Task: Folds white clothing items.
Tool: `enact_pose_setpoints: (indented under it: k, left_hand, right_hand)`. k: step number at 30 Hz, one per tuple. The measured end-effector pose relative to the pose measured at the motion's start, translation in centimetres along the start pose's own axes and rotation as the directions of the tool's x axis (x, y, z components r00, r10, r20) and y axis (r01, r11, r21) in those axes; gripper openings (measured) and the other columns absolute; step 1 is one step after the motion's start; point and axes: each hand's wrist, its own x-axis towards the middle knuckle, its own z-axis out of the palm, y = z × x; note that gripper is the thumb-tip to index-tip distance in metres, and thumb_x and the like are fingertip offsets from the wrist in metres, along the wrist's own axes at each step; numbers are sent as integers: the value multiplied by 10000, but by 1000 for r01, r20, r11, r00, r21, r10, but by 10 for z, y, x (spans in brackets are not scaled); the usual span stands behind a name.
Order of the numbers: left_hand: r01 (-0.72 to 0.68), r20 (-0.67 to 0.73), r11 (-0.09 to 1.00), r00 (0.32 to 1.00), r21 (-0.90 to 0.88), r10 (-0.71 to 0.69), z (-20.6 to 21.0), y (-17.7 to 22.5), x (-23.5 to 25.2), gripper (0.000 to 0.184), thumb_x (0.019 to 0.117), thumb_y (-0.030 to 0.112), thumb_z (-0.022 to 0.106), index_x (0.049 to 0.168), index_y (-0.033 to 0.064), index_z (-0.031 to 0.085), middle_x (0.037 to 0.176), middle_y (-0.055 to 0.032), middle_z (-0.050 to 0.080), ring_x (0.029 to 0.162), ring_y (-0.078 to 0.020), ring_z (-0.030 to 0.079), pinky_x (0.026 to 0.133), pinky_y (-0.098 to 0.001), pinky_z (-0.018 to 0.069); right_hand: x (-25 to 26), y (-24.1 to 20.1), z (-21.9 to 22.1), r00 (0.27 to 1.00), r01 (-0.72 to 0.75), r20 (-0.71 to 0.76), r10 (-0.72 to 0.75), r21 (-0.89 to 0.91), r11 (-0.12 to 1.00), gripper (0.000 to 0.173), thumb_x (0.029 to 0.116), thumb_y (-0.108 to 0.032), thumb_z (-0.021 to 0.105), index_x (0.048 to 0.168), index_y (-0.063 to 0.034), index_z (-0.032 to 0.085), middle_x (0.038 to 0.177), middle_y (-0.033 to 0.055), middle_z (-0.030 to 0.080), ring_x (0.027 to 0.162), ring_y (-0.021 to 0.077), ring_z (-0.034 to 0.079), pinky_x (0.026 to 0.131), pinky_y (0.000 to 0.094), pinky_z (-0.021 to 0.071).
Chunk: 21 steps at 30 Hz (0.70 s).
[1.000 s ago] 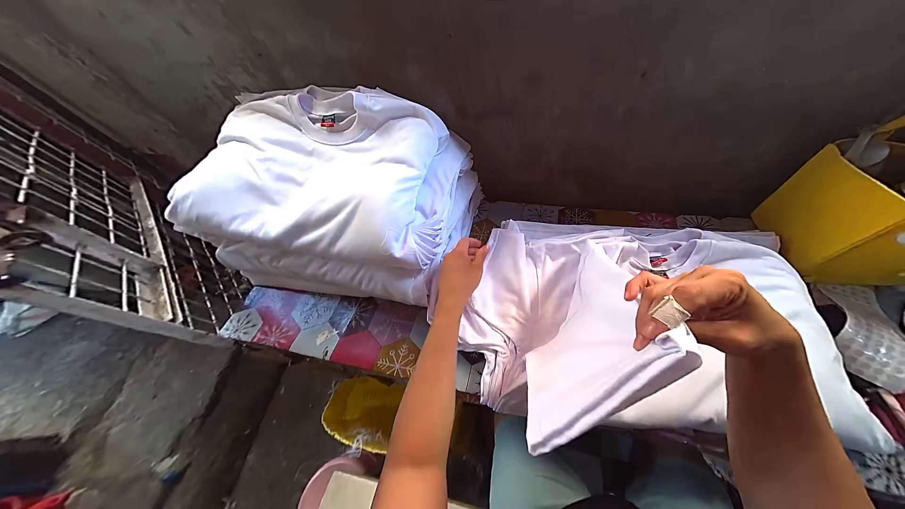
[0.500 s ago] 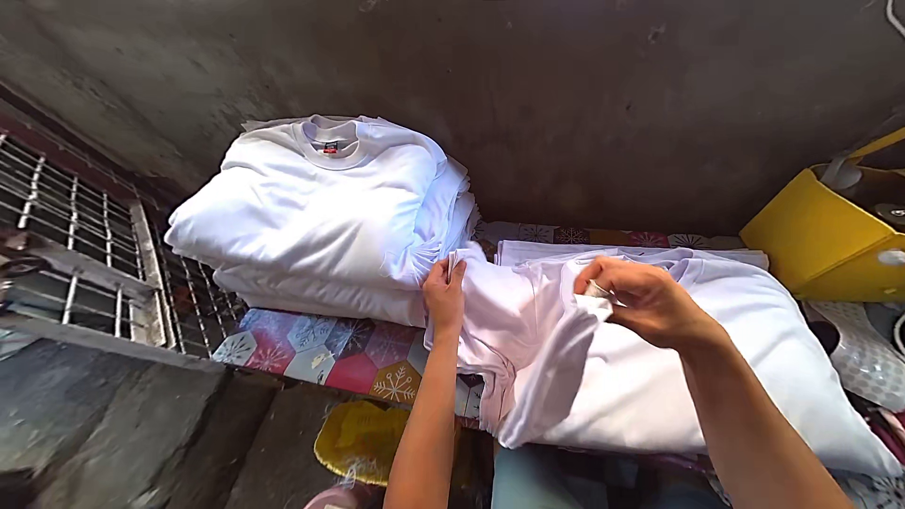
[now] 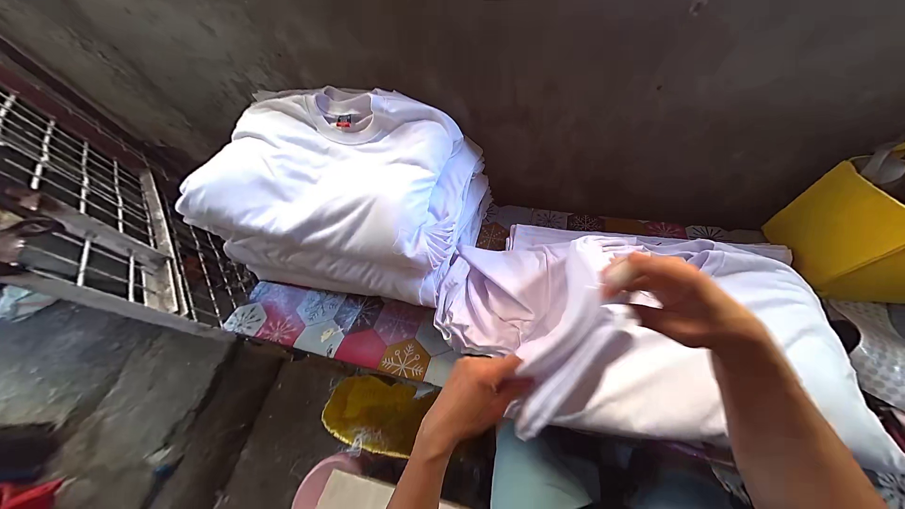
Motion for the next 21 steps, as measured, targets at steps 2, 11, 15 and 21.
enact_pose_setpoints:
  k: [2, 11, 15, 21]
  left_hand:
    - [-24, 267, 975, 960, -222, 84, -3, 6, 1, 206, 966, 223, 691, 941, 22, 726, 765, -56, 709, 692, -78, 669, 665, -251, 555]
    - [562, -49, 731, 804, 386, -593, -37, -153, 137, 610, 891, 109, 758, 1417, -84, 518, 1413, -332, 521, 1323, -490, 507, 1094, -649, 401]
    - [523, 80, 731, 787, 437, -611, -41, -165, 158, 269, 883, 99, 734, 1094, -63, 700, 1165, -303, 627, 1143, -445, 606, 979, -612, 472]
    - [368, -218, 835, 849, -409, -481, -40, -119, 144, 144, 963, 13, 538, 1085, -63, 551, 898, -91, 607, 807, -125, 626, 782, -334, 562]
  right_hand:
    - [-37, -16, -20, 998, -56, -10, 57, 64, 996, 295, 981, -211, 636, 1274, -216, 601, 1165, -135, 688, 1053, -50, 641, 923, 178, 555]
    - [-68, -32, -32, 994, 104, 1, -105, 164, 981, 118, 1038, -149, 566, 1025, -108, 676, 970, -5, 765, 988, 42, 705, 1133, 316, 410]
    - [-65, -32, -28, 996, 87, -6, -87, 164, 983, 106, 1023, -110, 564, 1010, -81, 665, 958, 3, 755, 986, 20, 690, 1160, 316, 373]
    - [-55, -15, -21, 994, 96, -76, -80, 247, 964, 123, 1025, -162, 598, 1081, -133, 703, 995, -55, 754, 1016, 2, 678, 1123, 306, 425]
